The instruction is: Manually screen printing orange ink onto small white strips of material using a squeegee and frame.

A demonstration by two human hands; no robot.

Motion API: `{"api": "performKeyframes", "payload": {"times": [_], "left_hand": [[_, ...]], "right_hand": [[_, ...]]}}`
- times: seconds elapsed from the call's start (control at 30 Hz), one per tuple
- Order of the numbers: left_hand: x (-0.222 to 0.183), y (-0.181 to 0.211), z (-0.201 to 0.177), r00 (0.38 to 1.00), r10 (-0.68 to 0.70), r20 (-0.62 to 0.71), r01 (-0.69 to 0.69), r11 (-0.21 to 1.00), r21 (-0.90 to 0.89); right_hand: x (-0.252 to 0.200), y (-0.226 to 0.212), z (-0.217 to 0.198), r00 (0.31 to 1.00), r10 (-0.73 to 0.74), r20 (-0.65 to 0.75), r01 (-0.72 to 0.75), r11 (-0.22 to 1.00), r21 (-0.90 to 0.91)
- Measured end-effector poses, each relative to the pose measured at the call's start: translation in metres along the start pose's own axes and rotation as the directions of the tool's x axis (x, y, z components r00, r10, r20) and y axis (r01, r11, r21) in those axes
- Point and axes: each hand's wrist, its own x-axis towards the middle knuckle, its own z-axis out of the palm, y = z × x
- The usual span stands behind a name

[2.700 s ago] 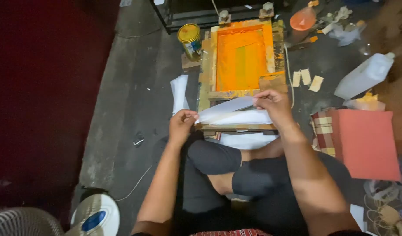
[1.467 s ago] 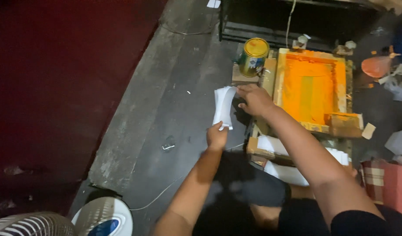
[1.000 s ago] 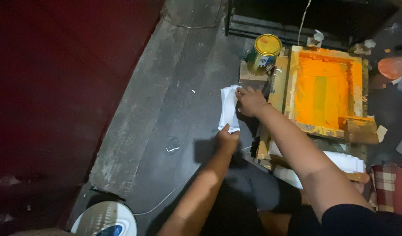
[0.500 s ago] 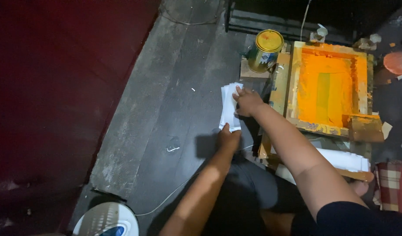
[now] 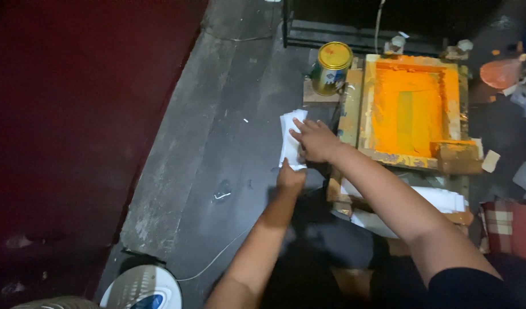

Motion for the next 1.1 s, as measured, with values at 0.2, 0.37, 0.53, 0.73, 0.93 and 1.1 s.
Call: {"api": "performKeyframes", "payload": {"times": [0.2, 0.37, 0.53, 0.73, 0.93, 1.1], "left_hand": [[-0.02, 0.068, -0.126, 0.876, -0.134, 0.464, 0.235, 0.958, -0.166], [-0.011, 0.055, -0.107, 0.888, -0.172, 0.427, 0.21, 0.977, -0.042], [-0.009, 0.063, -0.122, 0.89, -0.19, 0.414, 0.213, 0.977, -0.01], [-0.004, 0.063, -0.122, 0.914, -0.177, 0.365, 0.198, 0.98, -0.019], [-0.02, 0.066, -0.133, 0.947, -0.132, 0.293, 0.116, 0.991, 0.072], [-0.107, 0.153, -0.207, 0.902, 0.427, 0.056, -0.431, 0.896, 0.108]], "right_hand": [[-0.076, -0.005, -0.04, 1.0, -0.001, -0.012, 0.002, 0.998, 0.064], [-0.144, 0.014, -0.057, 0.996, 0.044, -0.076, -0.03, 0.983, 0.182], [-0.209, 0.052, -0.054, 0.964, 0.133, -0.23, -0.068, 0.961, 0.269], [-0.271, 0.097, -0.029, 0.834, 0.264, -0.485, -0.045, 0.908, 0.417], [-0.306, 0.124, -0.003, 0.694, 0.399, -0.599, 0.003, 0.83, 0.557], [-0.322, 0.147, -0.002, 0.788, 0.512, -0.341, -0.208, 0.744, 0.635]]}}
